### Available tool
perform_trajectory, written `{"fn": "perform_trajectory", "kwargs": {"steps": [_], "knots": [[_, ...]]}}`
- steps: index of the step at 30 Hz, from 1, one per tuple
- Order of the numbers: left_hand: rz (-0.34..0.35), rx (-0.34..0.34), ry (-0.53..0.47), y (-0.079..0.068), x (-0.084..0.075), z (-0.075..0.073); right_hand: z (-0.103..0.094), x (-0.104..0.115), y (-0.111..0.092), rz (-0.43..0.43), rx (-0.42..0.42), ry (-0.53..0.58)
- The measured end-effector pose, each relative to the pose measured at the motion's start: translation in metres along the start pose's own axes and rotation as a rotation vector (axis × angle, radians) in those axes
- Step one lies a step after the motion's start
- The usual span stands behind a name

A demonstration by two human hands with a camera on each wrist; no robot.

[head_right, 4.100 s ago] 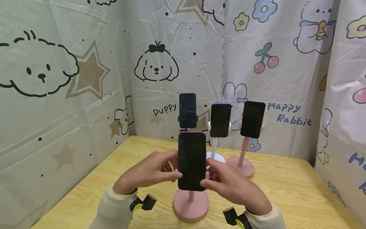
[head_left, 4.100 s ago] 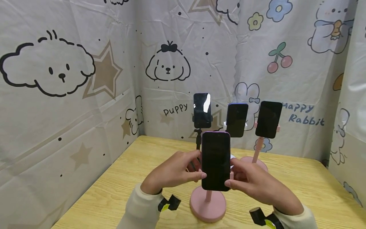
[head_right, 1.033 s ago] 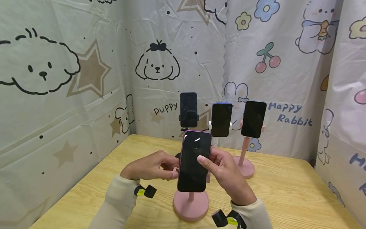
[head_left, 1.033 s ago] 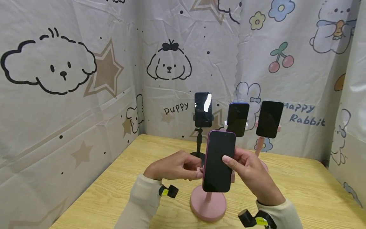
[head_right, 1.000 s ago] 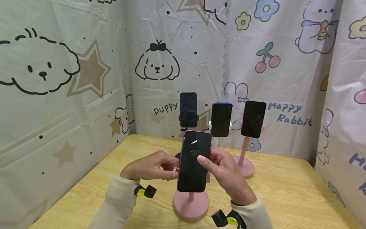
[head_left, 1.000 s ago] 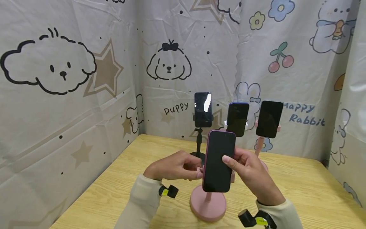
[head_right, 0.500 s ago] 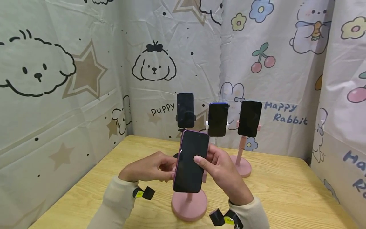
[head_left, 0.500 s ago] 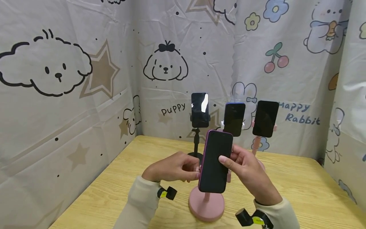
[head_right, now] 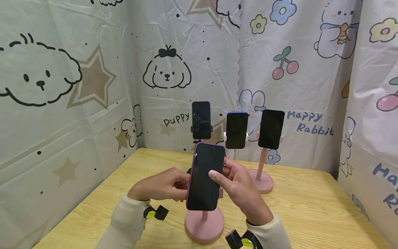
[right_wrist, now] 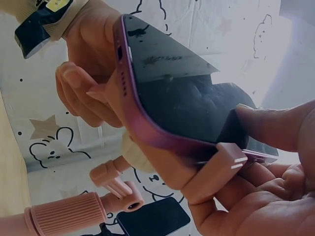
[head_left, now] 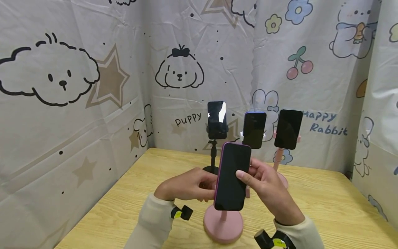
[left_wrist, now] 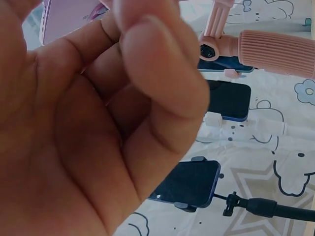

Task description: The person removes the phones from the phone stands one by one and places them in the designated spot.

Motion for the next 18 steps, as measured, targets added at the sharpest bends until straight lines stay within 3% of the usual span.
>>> {"fn": "perform_trajectory", "kwargs": {"steps": [9,18], "knots": [[0.005,0.015,0.004,-0.001,-0.001,0.0,0.007,0.002,-0.002,0.011,0.014,0.035],[0.009,0.01,0.026,-0.001,-0.002,0.0,-0.002,0.015,-0.011,-0.01,-0.065,-0.055]]}}
Point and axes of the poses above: each hand's wrist, its own y-axis towards the middle knuckle, its own z-axis out of the palm, x = y × z, the point moved 5 cm from there along y, towards the middle knuckle, and after that the axes turned 5 degrees about z, right-handed, at the moved point
